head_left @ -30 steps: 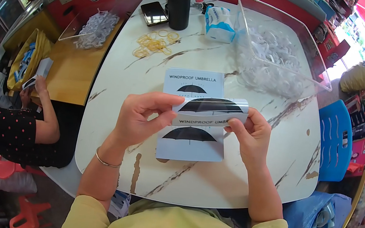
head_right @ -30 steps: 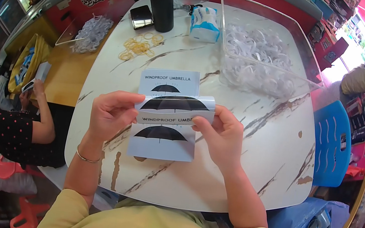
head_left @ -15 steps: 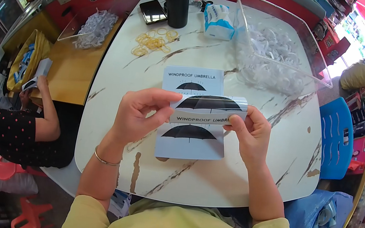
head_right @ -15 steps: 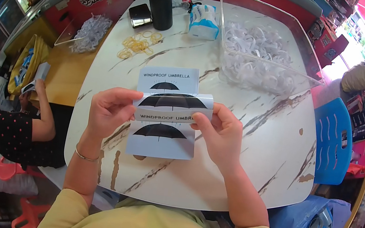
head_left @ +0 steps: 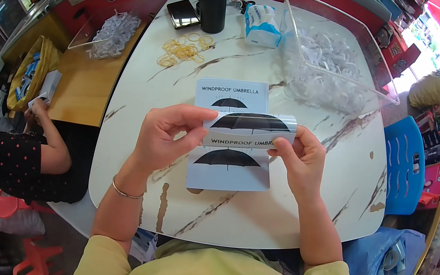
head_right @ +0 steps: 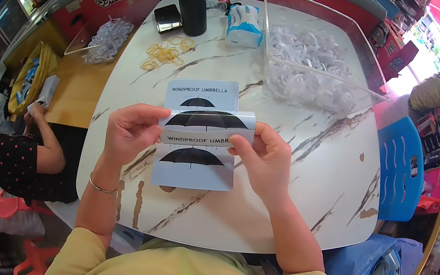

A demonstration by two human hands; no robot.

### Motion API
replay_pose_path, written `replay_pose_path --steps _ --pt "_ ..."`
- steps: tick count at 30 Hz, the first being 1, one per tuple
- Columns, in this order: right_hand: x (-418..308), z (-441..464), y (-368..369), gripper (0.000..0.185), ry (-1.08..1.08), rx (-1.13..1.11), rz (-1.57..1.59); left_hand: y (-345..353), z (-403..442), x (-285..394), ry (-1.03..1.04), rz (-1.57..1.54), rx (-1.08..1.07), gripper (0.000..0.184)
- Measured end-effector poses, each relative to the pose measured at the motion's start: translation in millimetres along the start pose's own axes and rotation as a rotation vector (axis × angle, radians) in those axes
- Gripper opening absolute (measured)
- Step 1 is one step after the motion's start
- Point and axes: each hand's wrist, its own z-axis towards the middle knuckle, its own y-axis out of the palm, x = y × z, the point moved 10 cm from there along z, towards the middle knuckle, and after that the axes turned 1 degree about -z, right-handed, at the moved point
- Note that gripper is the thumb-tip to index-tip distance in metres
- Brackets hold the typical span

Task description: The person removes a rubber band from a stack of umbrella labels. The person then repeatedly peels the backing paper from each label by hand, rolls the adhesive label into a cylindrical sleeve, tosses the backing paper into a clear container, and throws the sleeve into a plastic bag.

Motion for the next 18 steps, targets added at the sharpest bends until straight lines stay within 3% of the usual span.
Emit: replay_pose_path --steps 18 --pt "2.9 0.6 1.7 0.018 0.019 0.003 0.017 -1.3 -0.1 0.4 0.001 0.030 0.024 0.031"
